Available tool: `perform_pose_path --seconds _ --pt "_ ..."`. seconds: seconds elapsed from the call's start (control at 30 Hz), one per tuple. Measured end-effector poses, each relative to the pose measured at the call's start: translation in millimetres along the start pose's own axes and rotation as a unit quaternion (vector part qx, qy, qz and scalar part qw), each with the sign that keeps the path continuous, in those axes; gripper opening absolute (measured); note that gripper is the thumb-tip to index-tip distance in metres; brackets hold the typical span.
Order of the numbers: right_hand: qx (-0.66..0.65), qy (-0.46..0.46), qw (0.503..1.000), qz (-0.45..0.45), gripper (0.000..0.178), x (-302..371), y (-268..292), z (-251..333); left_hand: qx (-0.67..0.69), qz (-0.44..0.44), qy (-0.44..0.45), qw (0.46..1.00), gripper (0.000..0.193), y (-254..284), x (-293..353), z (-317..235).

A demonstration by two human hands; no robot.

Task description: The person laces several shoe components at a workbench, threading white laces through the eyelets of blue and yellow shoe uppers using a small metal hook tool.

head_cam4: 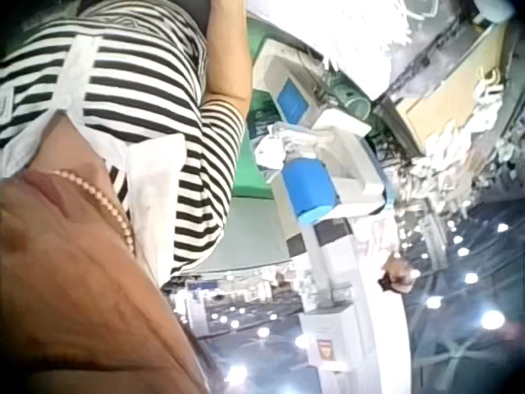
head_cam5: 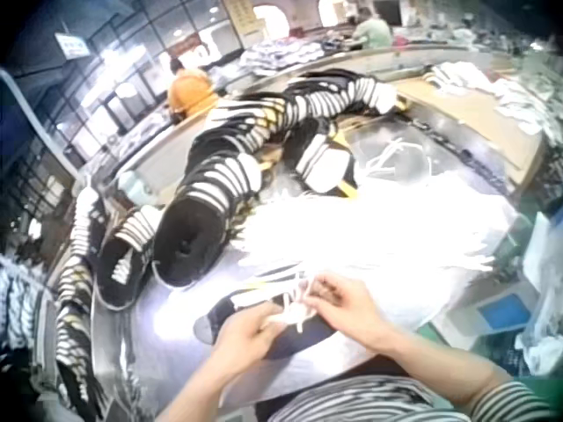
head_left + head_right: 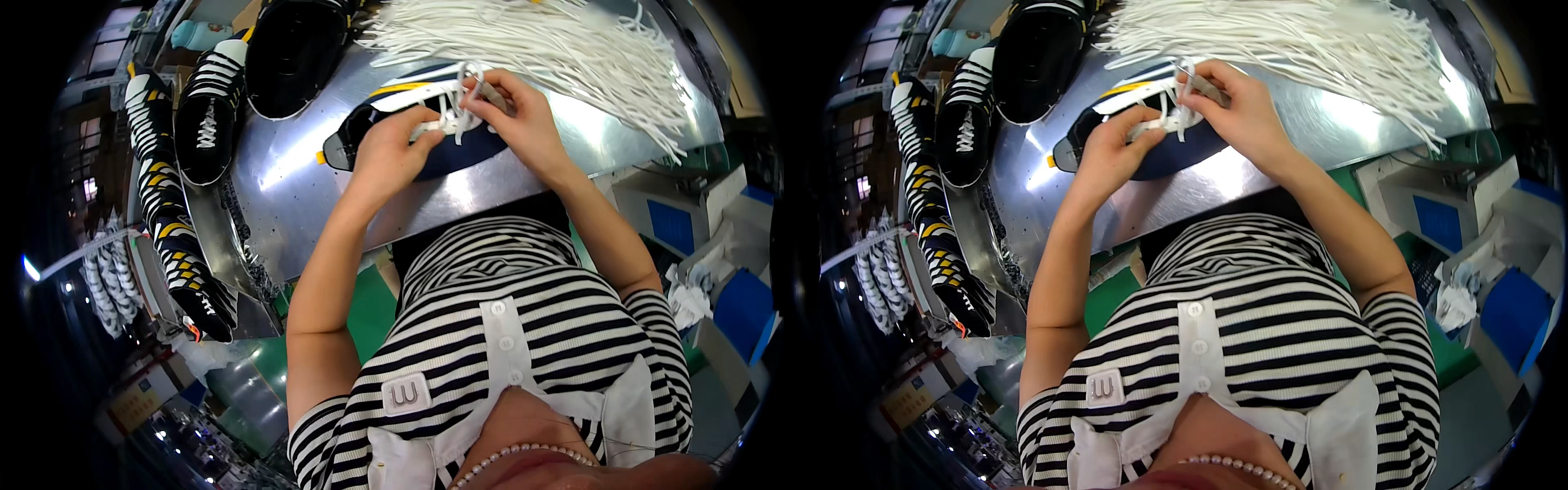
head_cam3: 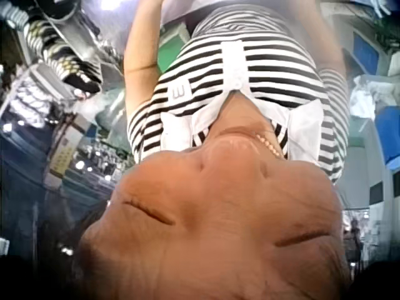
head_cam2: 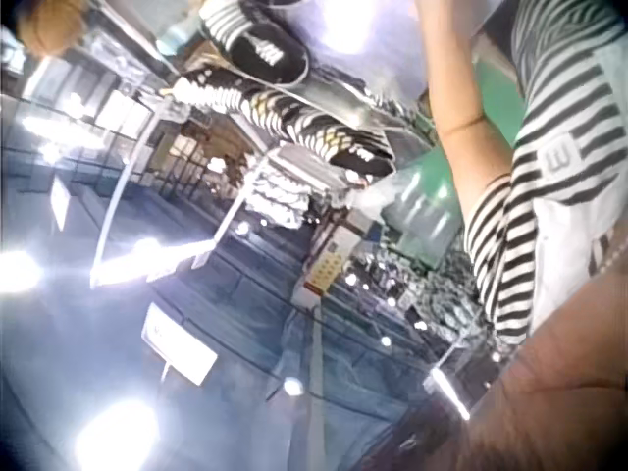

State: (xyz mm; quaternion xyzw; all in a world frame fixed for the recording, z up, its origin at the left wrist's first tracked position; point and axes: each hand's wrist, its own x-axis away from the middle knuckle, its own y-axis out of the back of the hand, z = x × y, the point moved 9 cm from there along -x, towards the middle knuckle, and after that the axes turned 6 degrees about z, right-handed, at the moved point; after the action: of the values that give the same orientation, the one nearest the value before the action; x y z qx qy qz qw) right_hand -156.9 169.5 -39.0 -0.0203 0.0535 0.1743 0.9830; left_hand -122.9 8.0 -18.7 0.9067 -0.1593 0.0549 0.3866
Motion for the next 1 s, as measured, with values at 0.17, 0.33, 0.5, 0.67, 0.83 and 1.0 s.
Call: perform_pose_path --seconds 0.17,0.33,0.5,0.67,0.83,1.0 --pt "-0.038 -0.019 0.999 -0.029 0.020 2 3 -1 0.027 0.017 0.021 0.999 0.039 -4 3 1" --pt "-0.013 0.039 0.999 -0.035 0.022 -4 3 1 -0.064 -0.063 0.009 0.996 0.032 -4 2 -12" --pt "0.050 -0.085 0.995 -0.012 0.024 20 13 2 -0.115 -0.097 -0.005 0.989 0.031 -3 1 -18" --pt "0.130 -0.108 0.983 0.072 0.018 49 -7 6 -0.146 -0.131 -0.039 0.980 0.033 0 6 -19" --pt "0.156 -0.117 0.977 0.084 0.017 43 -8 5 -0.128 -0.140 -0.071 0.979 0.033 1 7 -23" --pt "0.180 -0.120 0.972 0.096 0.015 38 -10 6 -0.109 -0.130 -0.124 0.978 0.027 -3 11 -29"
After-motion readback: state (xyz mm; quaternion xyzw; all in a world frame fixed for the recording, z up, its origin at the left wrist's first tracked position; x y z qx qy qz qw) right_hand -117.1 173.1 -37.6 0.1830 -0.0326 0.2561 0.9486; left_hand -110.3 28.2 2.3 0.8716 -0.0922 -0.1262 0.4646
